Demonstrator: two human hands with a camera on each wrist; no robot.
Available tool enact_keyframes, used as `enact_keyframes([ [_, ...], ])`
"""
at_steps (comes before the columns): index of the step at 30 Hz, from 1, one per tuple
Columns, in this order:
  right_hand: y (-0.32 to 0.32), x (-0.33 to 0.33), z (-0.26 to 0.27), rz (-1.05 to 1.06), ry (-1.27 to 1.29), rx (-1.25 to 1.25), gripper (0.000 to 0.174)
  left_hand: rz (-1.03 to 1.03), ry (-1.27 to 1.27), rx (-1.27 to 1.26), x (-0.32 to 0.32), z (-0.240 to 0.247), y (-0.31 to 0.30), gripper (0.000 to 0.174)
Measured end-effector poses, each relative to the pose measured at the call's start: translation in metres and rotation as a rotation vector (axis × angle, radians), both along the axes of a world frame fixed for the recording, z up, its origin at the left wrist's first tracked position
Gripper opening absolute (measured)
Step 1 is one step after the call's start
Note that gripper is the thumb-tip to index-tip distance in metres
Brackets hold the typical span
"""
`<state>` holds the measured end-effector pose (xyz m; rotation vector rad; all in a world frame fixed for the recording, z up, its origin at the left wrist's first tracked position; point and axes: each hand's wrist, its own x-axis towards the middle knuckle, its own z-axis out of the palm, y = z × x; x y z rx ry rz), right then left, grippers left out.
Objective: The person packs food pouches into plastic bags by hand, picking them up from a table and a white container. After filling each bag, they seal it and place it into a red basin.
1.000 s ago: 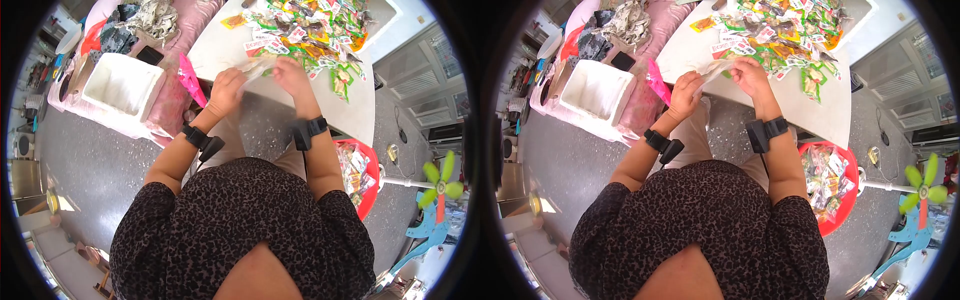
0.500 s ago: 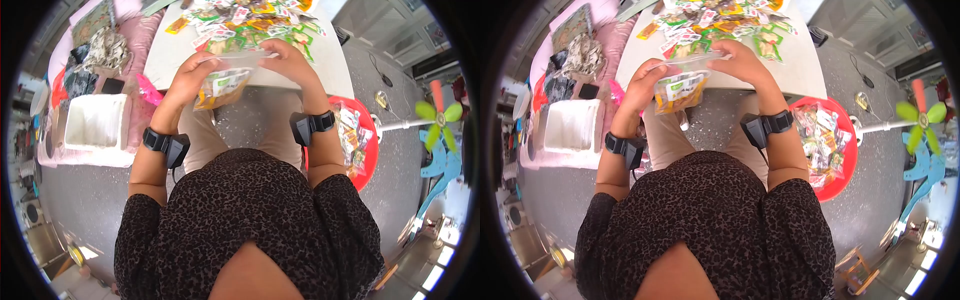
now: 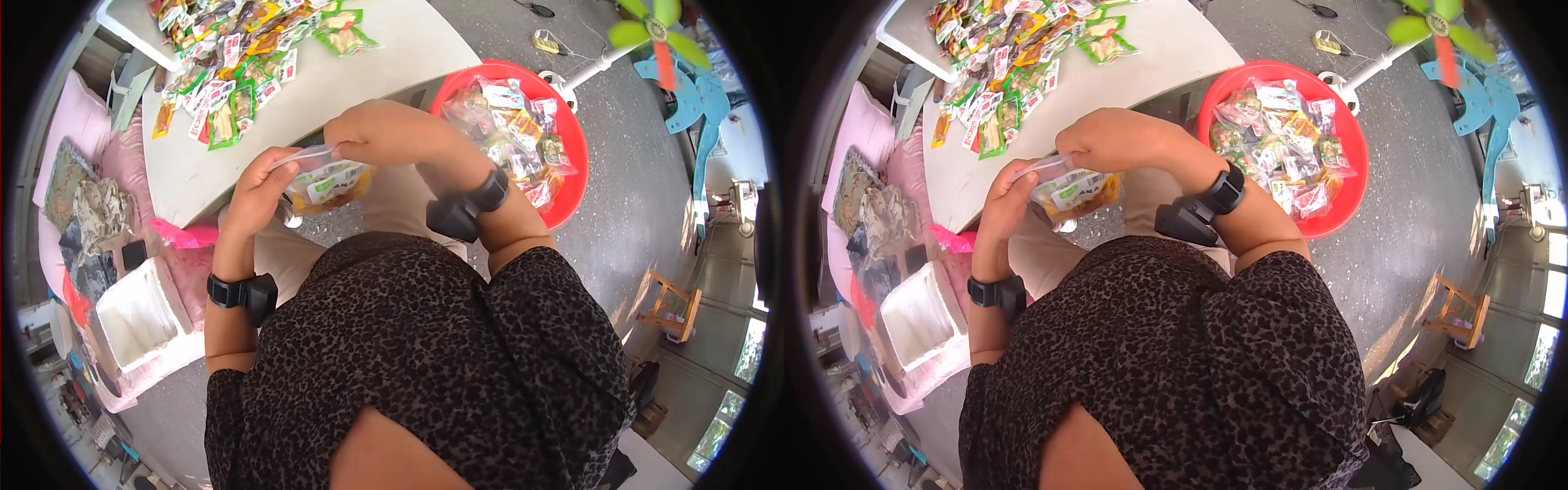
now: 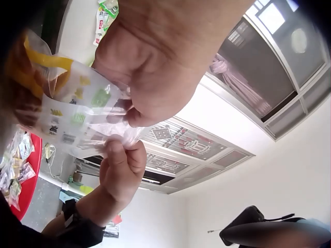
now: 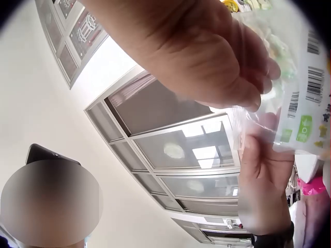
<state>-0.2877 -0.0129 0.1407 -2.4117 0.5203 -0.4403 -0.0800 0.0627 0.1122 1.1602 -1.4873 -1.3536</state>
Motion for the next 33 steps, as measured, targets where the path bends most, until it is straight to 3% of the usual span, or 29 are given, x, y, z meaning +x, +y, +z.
enact_keyframes([
  [4,-0.006,-0.047,0.003,-0.104,-0.11,0.035,0.012,0.058,0.179,-0.033,-0.004,-0.015,-0.011,0.018],
  [11,-0.023,-0.172,-0.006,-0.59,-0.055,0.222,0.007,0.214,-0.024,0.194,0.05,-0.09,-0.008,0.016],
  [17,-0.045,-0.251,-0.088,-0.835,0.063,0.34,0.011,0.374,-0.065,0.499,0.074,-0.156,0.018,0.017],
  [19,-0.048,-0.27,-0.114,-0.913,0.202,0.322,0.013,0.339,-0.082,0.427,0.075,-0.168,0.023,0.016],
  [22,-0.048,-0.292,-0.154,-1.038,0.317,0.345,0.01,0.345,-0.07,0.41,0.072,-0.171,0.024,0.015],
  [26,-0.049,-0.319,-0.205,-1.109,0.455,0.435,0.022,0.363,-0.072,0.413,0.069,-0.169,0.024,0.014],
  [30,-0.045,-0.33,-0.233,-1.242,0.38,0.521,0.015,0.389,-0.065,0.426,0.067,-0.167,0.023,0.014],
  [33,-0.068,-0.355,-0.248,-1.249,0.396,0.408,0.017,0.384,-0.069,0.429,0.069,-0.168,0.025,0.014],
])
